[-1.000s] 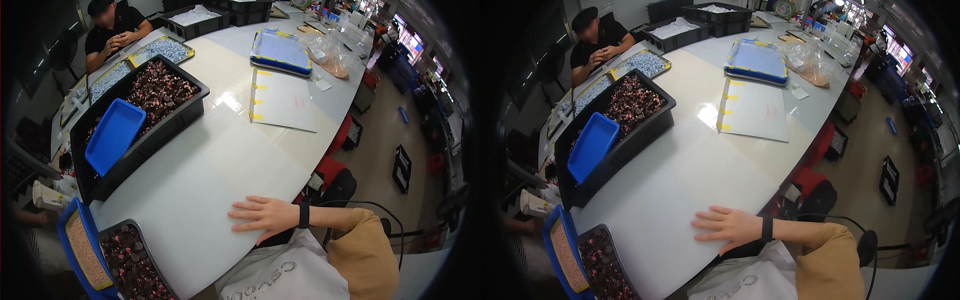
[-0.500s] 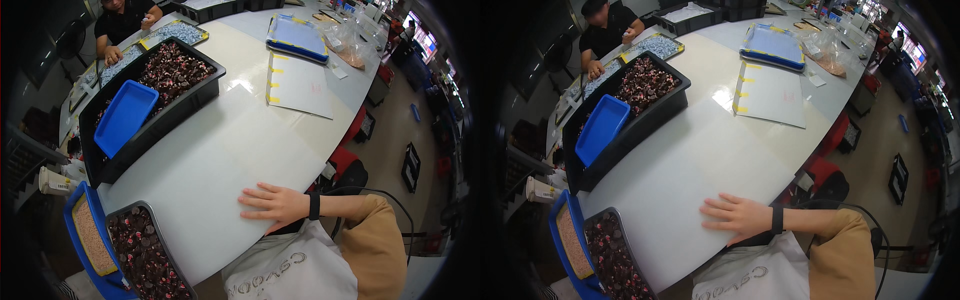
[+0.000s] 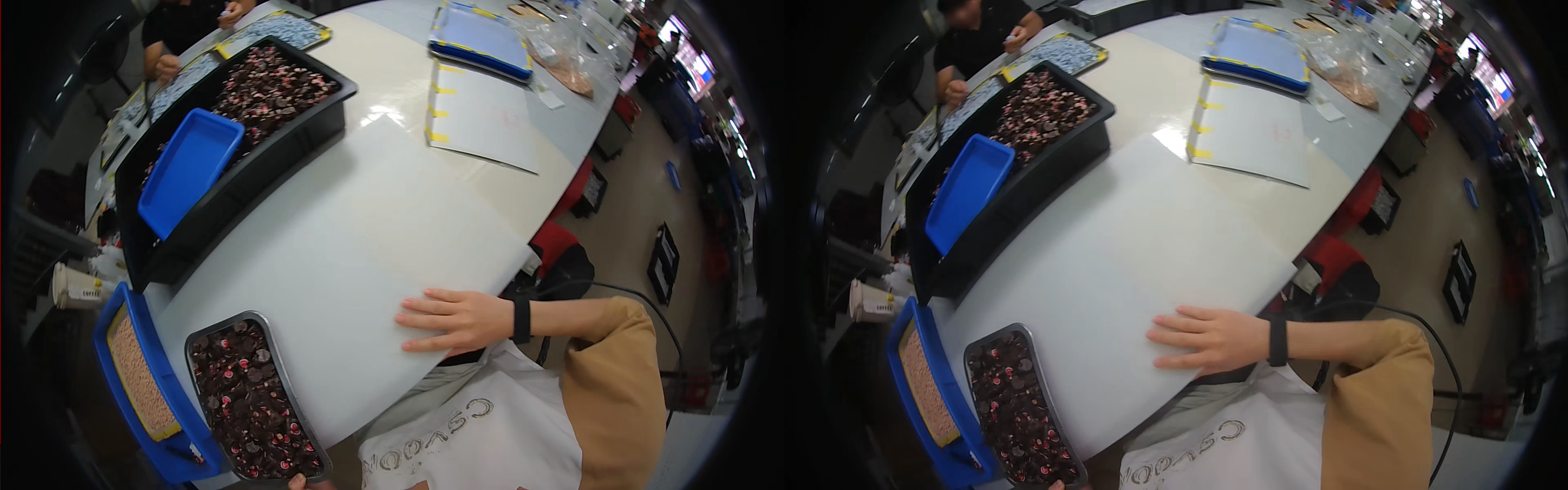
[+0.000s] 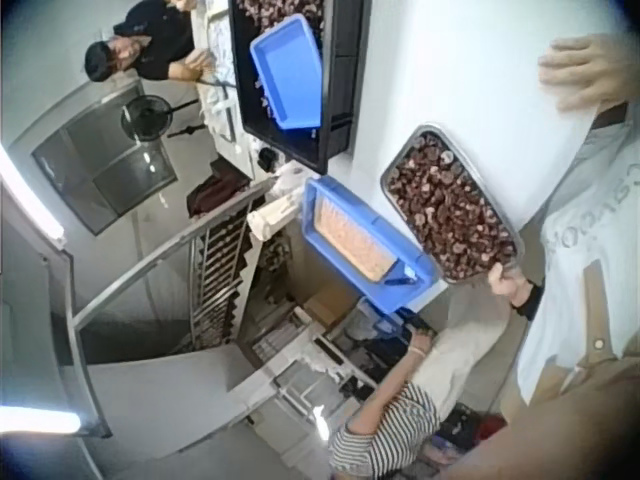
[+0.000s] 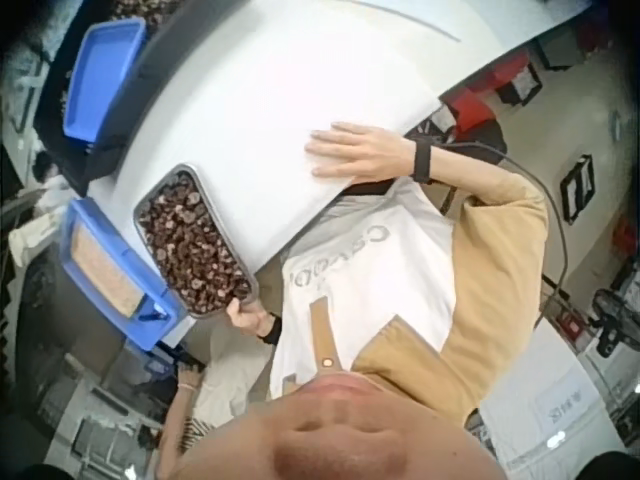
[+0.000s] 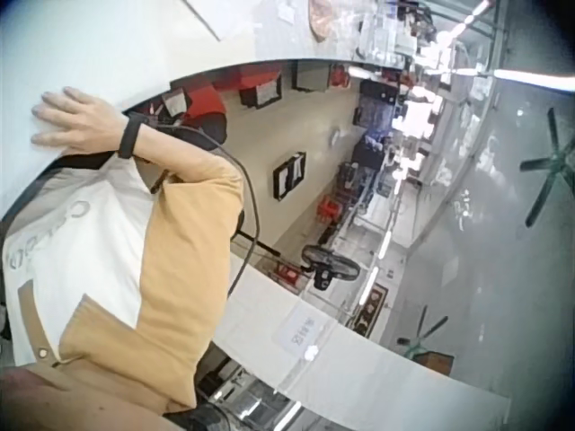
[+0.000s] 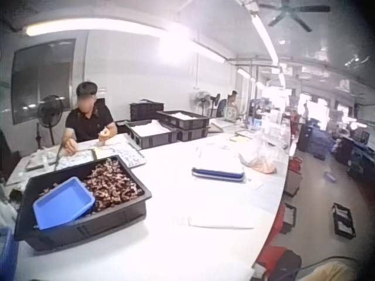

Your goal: Sort and organize small toy components into different trays and containers at a factory workstation.

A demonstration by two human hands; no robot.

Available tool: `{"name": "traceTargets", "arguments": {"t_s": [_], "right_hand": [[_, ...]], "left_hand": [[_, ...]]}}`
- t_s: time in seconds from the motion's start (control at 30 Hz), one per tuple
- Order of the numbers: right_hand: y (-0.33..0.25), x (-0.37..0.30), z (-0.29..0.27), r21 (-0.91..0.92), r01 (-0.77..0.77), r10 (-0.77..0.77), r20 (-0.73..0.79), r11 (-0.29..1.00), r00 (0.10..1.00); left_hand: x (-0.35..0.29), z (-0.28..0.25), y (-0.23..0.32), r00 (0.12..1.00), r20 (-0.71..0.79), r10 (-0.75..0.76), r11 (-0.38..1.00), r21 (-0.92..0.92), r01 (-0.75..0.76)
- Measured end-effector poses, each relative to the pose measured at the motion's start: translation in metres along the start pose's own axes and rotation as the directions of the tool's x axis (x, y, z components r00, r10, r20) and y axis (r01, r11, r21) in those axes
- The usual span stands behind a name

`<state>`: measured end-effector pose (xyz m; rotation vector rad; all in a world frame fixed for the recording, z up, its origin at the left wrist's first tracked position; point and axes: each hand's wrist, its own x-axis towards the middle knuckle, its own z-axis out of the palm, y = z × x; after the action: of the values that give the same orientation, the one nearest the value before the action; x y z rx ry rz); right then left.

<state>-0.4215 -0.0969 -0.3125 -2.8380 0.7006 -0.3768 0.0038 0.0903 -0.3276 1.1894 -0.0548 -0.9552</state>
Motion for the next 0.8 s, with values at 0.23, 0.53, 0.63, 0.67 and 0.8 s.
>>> {"name": "traceTargets", "arguments": {"t_s": [0.23, 0.53, 0.63, 0.67, 0.8], "right_hand": [[-0.003, 0.015, -0.01, 0.023, -0.024, 0.023, 0.04, 0.999, 0.999], [0.006, 0.035, -0.012, 0.049, -0.044, 0.041, 0.07, 0.998, 0.997], [0.005, 0.029, -0.021, 0.036, -0.094, 0.089, 0.126, 0.995, 0.988], [0.006, 0.026, -0.021, 0.0, -0.119, 0.118, 0.138, 0.993, 0.983], [-0.001, 0.022, -0.001, 0.112, -0.02, 0.024, -0.037, 0.993, 0.999]], "left_hand": [[-0.017, -0.016, 0.011, 0.989, -0.091, 0.113, 0.993, -0.003, -0.114], [-0.034, -0.02, 0.036, 0.982, -0.119, 0.146, 0.989, 0.058, -0.14], [-0.036, -0.017, 0.038, 0.989, -0.091, 0.113, 0.992, 0.06, -0.108], [-0.031, -0.012, 0.028, 0.994, -0.063, 0.084, 0.996, 0.044, -0.082], [-0.015, 0.038, -0.004, 0.993, 0.117, -0.004, 1.0, -0.029, 0.008]]}}
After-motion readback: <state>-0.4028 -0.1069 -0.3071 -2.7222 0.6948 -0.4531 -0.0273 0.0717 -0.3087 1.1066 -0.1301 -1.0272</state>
